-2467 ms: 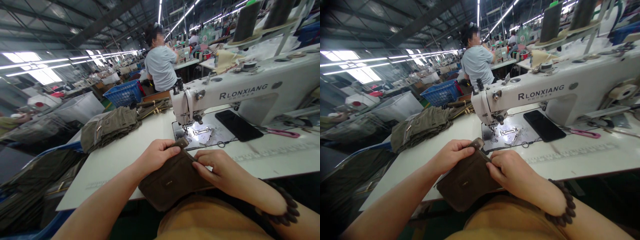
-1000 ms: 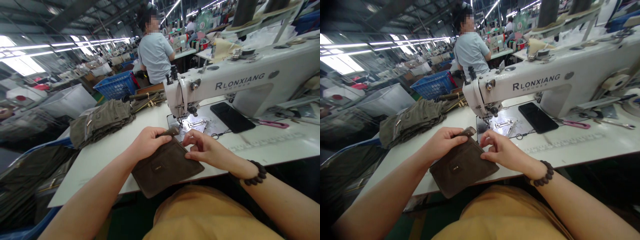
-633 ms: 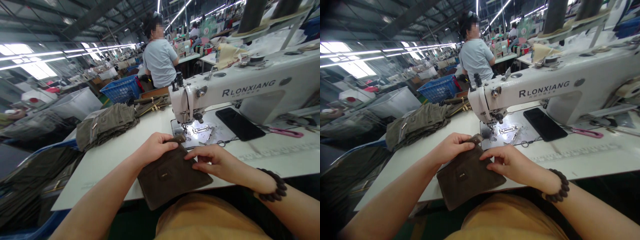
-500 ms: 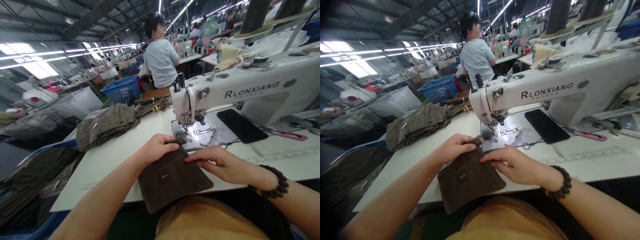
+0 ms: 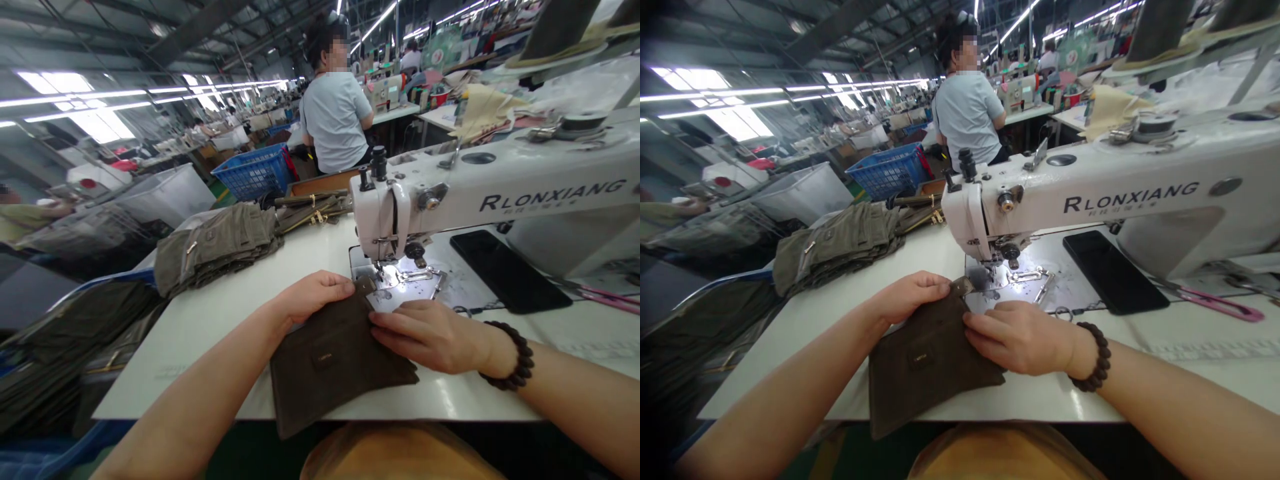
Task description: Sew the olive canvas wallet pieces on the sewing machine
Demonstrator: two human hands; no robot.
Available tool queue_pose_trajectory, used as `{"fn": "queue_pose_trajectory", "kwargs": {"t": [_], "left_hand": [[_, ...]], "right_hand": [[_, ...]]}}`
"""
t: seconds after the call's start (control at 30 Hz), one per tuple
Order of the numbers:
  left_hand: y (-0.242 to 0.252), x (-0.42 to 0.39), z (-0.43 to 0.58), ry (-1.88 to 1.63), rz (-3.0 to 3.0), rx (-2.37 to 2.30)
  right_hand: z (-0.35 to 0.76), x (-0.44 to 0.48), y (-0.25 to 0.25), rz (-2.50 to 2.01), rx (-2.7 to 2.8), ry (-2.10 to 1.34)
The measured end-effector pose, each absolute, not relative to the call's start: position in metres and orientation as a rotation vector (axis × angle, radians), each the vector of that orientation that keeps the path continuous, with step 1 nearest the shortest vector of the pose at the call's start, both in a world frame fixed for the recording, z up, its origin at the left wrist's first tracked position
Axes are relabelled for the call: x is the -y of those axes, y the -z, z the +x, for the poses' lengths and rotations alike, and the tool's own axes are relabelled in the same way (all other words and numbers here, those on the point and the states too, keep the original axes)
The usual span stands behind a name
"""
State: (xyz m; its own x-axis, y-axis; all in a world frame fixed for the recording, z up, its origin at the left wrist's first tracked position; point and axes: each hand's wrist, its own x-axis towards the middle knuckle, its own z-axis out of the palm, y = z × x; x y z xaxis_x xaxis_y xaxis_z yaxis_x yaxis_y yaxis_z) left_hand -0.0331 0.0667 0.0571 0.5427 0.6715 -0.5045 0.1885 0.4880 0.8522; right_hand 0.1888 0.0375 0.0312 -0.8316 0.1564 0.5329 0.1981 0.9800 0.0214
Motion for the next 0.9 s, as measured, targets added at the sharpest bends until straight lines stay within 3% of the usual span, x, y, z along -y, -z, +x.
{"fn": "queue_pose_trajectory", "kwargs": {"t": [0.2, 0.53, 0.9], "left_hand": [[-0.052, -0.074, -0.028, -0.342, 1.065, -1.004], [-0.043, -0.082, -0.015, -0.340, 1.658, -1.184], [-0.030, -0.094, -0.006, -0.282, 1.902, -1.320]], "right_hand": [[0.193, -0.037, -0.027, -0.197, 2.581, 0.231], [0.200, -0.042, -0.023, -0.236, 2.616, 0.337], [0.197, -0.044, -0.019, -0.393, 2.799, 0.231]]}}
